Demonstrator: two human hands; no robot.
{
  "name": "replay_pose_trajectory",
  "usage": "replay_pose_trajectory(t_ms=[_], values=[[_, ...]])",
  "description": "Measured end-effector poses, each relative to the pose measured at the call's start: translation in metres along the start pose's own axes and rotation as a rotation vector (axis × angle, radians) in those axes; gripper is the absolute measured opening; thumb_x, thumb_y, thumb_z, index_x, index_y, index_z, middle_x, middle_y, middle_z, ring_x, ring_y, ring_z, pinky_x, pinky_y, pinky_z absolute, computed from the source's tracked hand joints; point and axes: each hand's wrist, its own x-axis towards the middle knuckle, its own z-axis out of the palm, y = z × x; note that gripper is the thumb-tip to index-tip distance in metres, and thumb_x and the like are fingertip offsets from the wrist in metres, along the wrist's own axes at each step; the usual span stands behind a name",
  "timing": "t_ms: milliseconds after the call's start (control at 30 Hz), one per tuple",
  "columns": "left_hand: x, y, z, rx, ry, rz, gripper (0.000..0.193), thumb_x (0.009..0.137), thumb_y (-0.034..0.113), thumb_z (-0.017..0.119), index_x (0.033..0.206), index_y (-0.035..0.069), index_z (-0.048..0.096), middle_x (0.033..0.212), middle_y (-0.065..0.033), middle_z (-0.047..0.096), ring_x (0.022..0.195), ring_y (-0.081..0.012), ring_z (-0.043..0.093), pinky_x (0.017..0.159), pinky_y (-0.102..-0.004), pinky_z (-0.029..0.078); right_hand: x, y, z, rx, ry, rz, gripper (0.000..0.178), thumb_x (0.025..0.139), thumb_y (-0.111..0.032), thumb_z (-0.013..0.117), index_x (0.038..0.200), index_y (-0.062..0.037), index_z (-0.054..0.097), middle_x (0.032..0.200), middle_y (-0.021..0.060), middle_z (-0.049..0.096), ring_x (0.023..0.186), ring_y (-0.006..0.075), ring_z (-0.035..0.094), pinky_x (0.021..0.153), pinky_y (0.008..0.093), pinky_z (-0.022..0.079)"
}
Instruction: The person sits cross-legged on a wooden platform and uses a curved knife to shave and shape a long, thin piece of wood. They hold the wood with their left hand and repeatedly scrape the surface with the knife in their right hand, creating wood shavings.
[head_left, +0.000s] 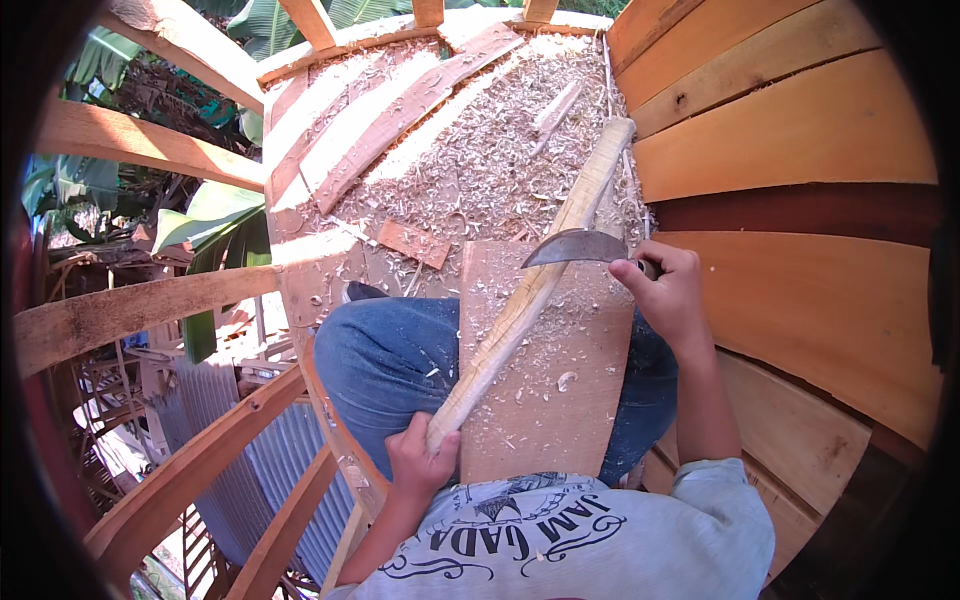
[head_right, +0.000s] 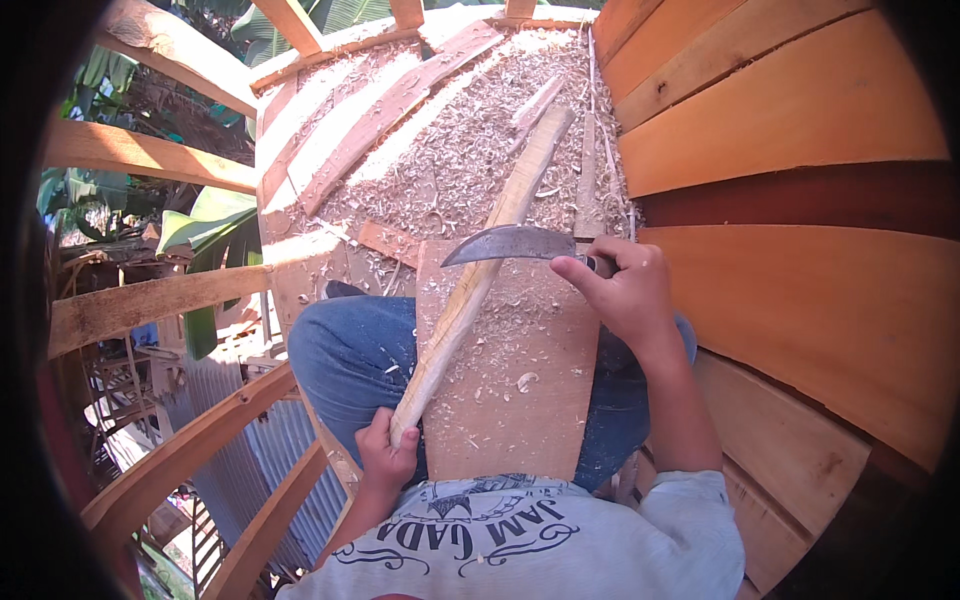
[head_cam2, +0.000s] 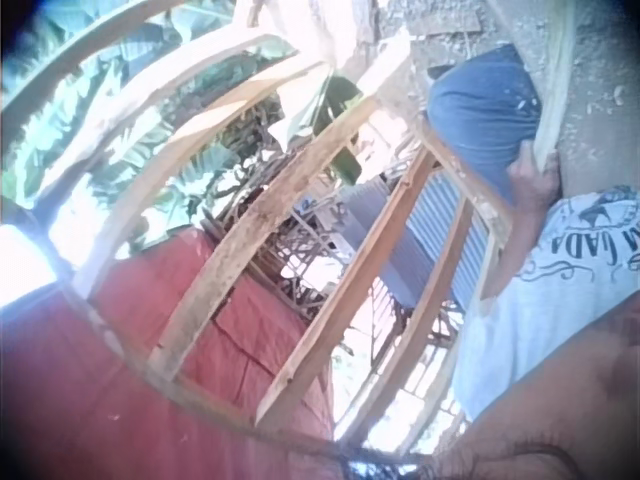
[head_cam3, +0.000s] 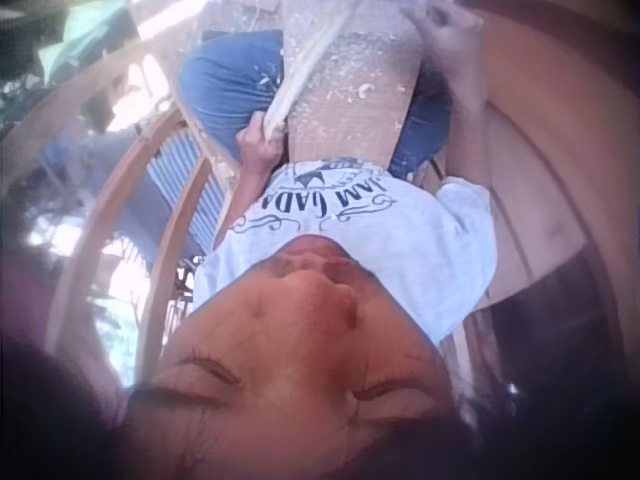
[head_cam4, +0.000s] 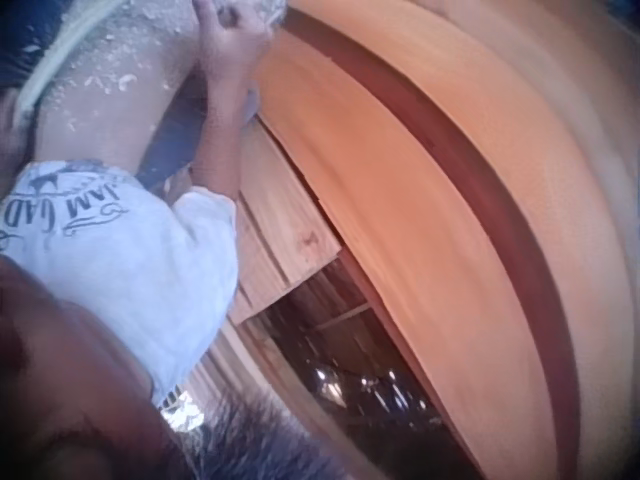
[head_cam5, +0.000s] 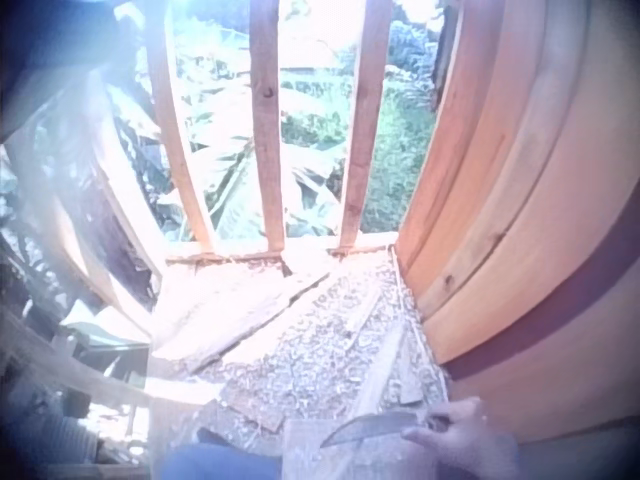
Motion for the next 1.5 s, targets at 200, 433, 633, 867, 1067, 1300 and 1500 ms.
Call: replay_pose_trajectory(t_ms=[200,433,633,867,1067,1300,1500], values=[[0.000,-0.002,-0.008,-0.038,-0.060,0.011,0.042,0.085,0.042,0.061,0.073,0.002,0.053,0.054,-0.0137,0.050,0.050,-0.0308,0.060,0.046,-0.0359,0.044,-0.027,-0.010,0.019,0.047,0.141,-0.202,0.049,0.078,-0.043,0.073,0.064,-0.0003,0.054,0.047,0.0058,0.037,0.042,0.0119,0.035,0.041,0.0273,0.029],[0.005,0.000,-0.010,-0.106,-0.066,-0.016,0.044,0.087,0.042,0.058,0.075,0.000,0.053,0.055,-0.0145,0.048,0.050,-0.0323,0.058,0.047,-0.0347,0.042,-0.073,-0.026,0.042,-0.032,-0.182,-0.350,0.040,0.075,-0.038,0.074,0.065,-0.0036,0.056,0.053,0.0095,0.051,0.045,0.0250,0.052,0.044,0.0345,0.041],[0.008,0.006,-0.009,-0.178,-0.051,-0.045,0.042,0.088,0.039,0.058,0.074,0.000,0.052,0.053,-0.0136,0.046,0.048,-0.0282,0.057,0.047,-0.0335,0.040,-0.104,-0.041,0.073,0.065,-0.246,-0.323,0.032,0.074,-0.029,0.076,0.069,-0.0024,0.058,0.054,0.0125,0.052,0.047,0.0282,0.055,0.045,0.0350,0.042],[0.007,0.005,-0.013,-0.175,-0.089,-0.103,0.041,0.090,0.037,0.056,0.072,0.001,0.049,0.051,-0.0111,0.040,0.043,-0.0204,0.047,0.045,-0.0327,0.036,-0.075,-0.032,0.054,-0.198,-0.017,-0.252,0.044,0.076,-0.043,0.071,0.062,-0.0056,0.053,0.053,0.0105,0.052,0.046,0.0278,0.055,0.044,0.0367,0.041],[0.010,0.009,-0.013,-0.184,-0.090,-0.109,0.042,0.090,0.038,0.055,0.072,0.001,0.048,0.050,-0.0116,0.038,0.043,-0.0221,0.047,0.045,-0.0330,0.036,-0.061,-0.028,0.048,-0.172,0.167,-0.202,0.048,0.081,-0.043,0.067,0.061,-0.0024,0.050,0.049,0.0130,0.046,0.045,0.0285,0.052,0.043,0.0358,0.038],[0.004,0.001,-0.011,-0.144,-0.078,-0.037,0.043,0.089,0.041,0.057,0.072,0.002,0.049,0.051,-0.0115,0.042,0.043,-0.0259,0.051,0.045,-0.0332,0.037,-0.047,-0.012,0.007,-0.117,0.309,-0.077,0.048,0.086,-0.038,0.065,0.062,0.0001,0.047,0.048,0.0126,0.038,0.041,0.0223,0.035,0.042,0.0339,0.031],[0.000,0.004,-0.002,-0.028,0.005,-0.016,0.039,0.085,0.039,0.064,0.075,0.003,0.054,0.053,-0.0133,0.047,0.046,-0.0287,0.055,0.045,-0.0332,0.040,-0.098,-0.045,0.052,-0.261,-0.118,-0.312,0.050,0.076,-0.051,0.069,0.058,-0.0061,0.053,0.050,0.0098,0.053,0.046,0.0287,0.058,0.043,0.0366,0.044]])
